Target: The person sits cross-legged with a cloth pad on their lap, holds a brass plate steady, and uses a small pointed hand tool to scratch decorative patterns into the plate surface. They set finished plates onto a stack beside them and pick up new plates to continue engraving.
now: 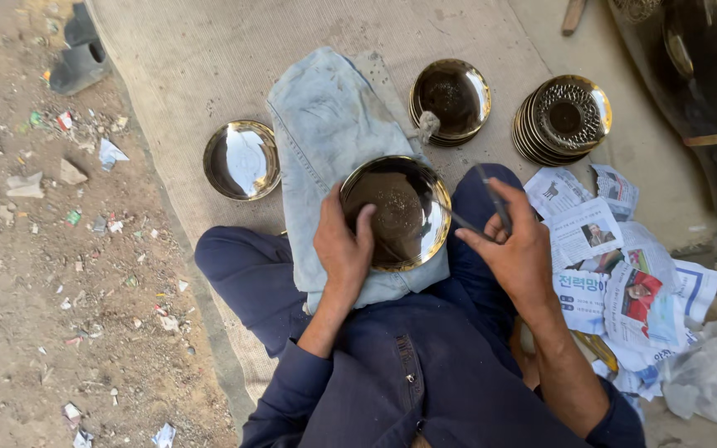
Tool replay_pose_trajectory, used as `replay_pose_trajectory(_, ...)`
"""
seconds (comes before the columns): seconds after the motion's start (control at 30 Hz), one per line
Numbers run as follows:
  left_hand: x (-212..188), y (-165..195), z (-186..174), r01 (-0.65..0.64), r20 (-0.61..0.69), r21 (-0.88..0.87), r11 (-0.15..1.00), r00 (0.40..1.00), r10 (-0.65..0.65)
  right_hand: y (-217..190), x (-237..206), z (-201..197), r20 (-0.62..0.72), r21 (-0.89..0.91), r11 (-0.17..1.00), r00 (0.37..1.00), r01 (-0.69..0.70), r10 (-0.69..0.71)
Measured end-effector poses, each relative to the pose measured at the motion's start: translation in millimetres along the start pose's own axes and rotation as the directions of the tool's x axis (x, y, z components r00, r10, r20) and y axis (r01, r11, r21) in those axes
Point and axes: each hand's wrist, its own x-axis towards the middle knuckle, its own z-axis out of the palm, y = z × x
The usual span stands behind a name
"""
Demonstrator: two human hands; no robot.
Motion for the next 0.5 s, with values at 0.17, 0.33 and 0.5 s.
replay_pose_trajectory(0.17, -12.6, -45.7, 15.6, 0.011, 0.175, 0.176, 0.984, 0.984, -0.042, 6.4, -5.0, 73.2, 0.179, -0.352, 0.907, 0.968, 0.230, -0.176)
replay_pose_trajectory(0.33, -78.9, -109.0, 30.2, 0.002, 0.195, 0.202, 0.979, 0.980, -0.042, 45.6, -56.2, 142.7, 0.271, -0.466, 0.797, 0.919, 0.385, -0.285)
replay_pose_trajectory(0.5, -84.3, -148.3, -33.7, -0.001, 0.205, 0.176, 0.984, 0.978, -0.035, -11.4, -87.6, 190.3, 0.359, -0.483, 0.793, 0.910, 0.371, -0.206)
